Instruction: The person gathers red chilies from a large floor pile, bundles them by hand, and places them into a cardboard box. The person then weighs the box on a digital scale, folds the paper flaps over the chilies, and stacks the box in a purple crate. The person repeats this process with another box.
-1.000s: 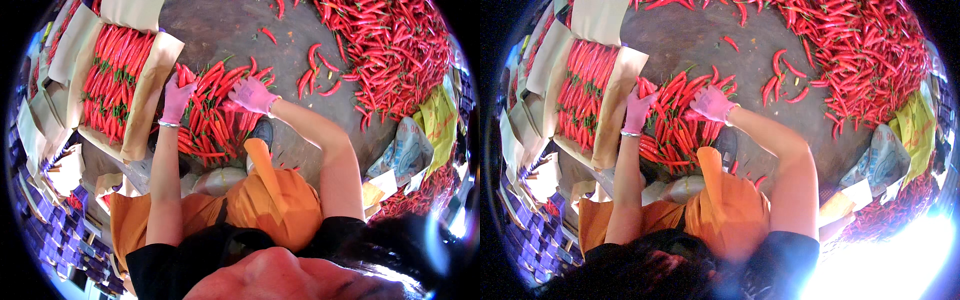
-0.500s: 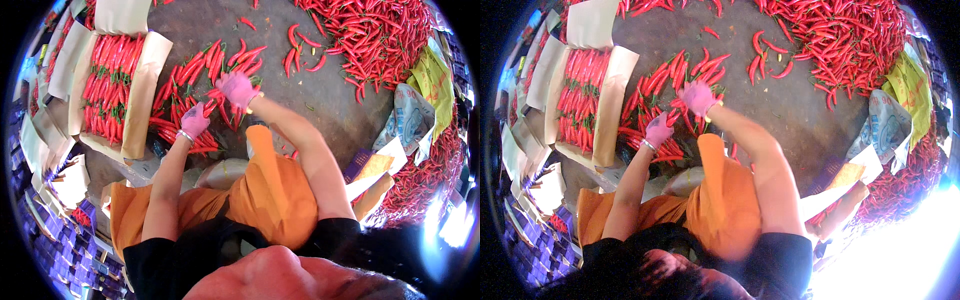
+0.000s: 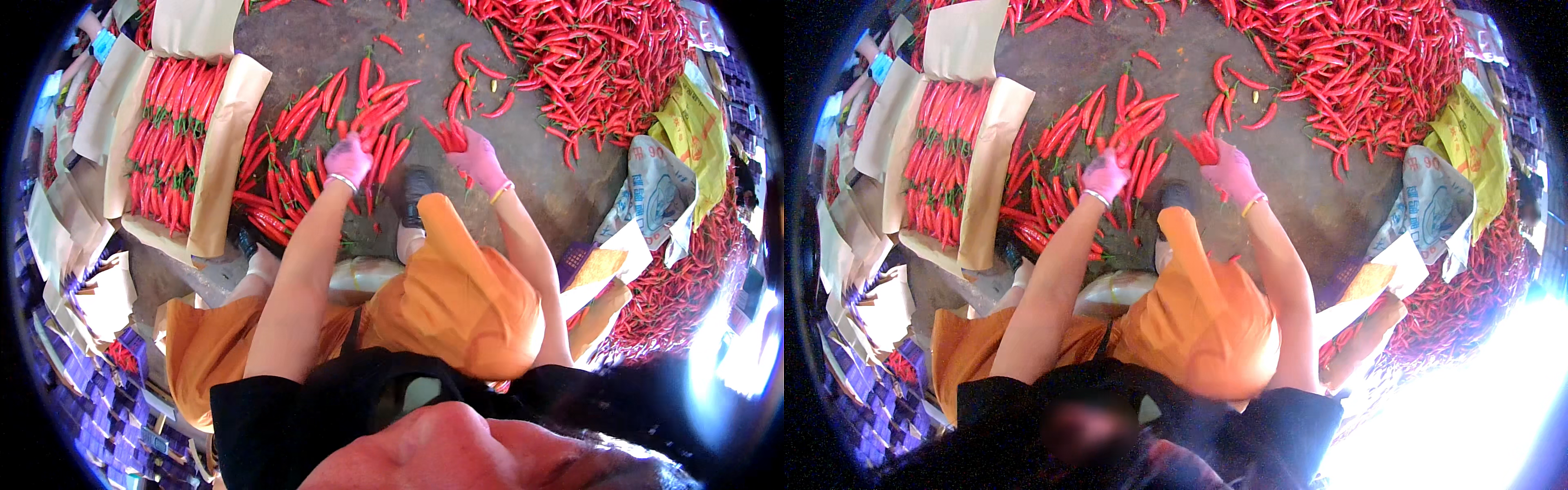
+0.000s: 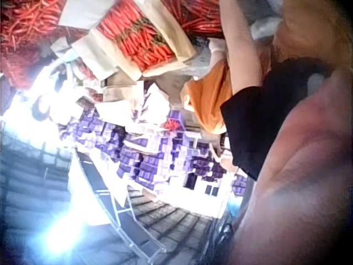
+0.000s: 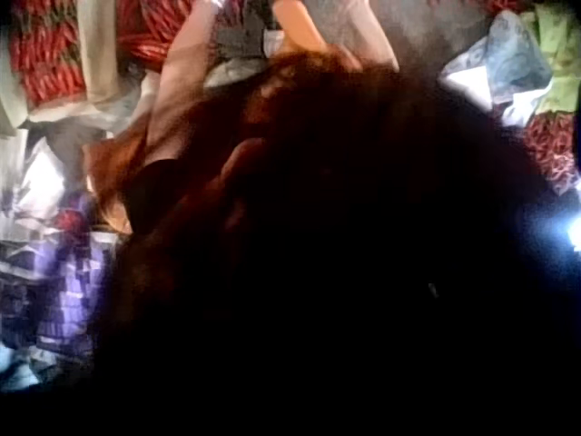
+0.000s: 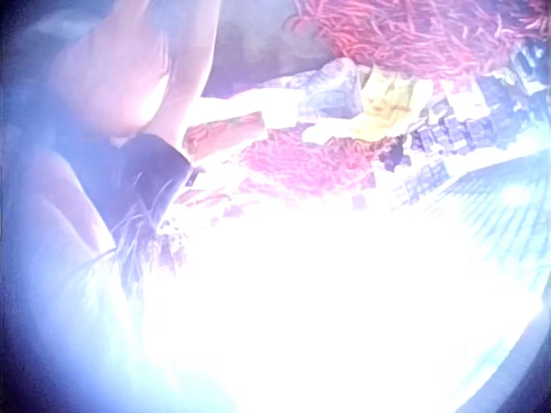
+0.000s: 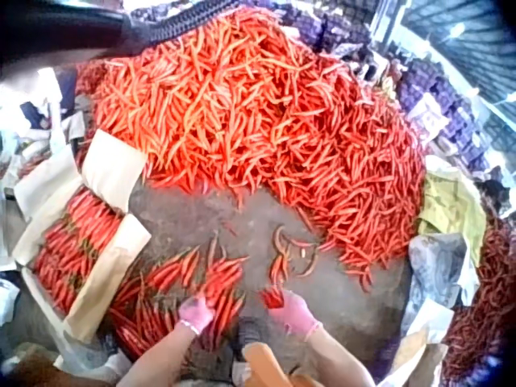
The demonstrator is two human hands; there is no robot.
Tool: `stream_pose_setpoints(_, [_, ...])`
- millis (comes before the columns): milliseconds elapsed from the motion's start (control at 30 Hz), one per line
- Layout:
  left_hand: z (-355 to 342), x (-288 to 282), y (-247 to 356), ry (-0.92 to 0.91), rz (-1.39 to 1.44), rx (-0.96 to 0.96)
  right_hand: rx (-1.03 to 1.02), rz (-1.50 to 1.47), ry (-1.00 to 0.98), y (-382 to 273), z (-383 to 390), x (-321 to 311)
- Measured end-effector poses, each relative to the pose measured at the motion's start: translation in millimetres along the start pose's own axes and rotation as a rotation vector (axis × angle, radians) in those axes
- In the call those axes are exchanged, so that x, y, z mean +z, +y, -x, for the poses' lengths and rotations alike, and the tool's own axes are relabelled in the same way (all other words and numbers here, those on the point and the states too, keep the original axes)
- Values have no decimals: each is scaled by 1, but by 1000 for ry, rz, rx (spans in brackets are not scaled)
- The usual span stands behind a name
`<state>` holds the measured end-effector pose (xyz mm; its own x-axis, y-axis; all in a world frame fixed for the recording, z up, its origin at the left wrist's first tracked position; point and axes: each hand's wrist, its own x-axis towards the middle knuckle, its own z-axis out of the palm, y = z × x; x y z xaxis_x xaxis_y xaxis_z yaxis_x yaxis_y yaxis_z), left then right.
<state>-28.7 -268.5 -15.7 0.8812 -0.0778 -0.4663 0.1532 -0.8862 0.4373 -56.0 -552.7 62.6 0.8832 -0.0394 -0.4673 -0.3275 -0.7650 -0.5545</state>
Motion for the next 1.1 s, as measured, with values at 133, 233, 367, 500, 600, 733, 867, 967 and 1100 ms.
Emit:
stream_pose_setpoints(133, [-12,-16,-59,89,298,-82,29,160,30,21,-6,18])
stream_pose_setpoints(233, [4,-43,-27,30,486,-74,-156,586,180,35,-24,43])
stream_pose_setpoints(367, [2,-18,-5,111,141,-94,-333,668,199,33,-35,66])
stream_pose_setpoints(500, [-1,-9,8,161,-105,-92,-411,643,65,32,-37,56])
stream_pose_setpoints(600, [6,-10,1,320,-68,25,-688,786,-124,2,-31,56])
stream_pose_setpoints(733, [-26,14,-74,377,519,-45,-899,776,-8,-21,-42,80])
stream_pose_setpoints(867, [-2,-28,-33,223,1225,-196,-1029,779,137,7,-48,77])
stream_pose_setpoints(967, [26,-17,4,95,1175,-2,-981,770,-13,15,-54,72])
stream_pose_setpoints(1100, [32,24,47,145,850,-218,-470,715,-169,13,-56,39])
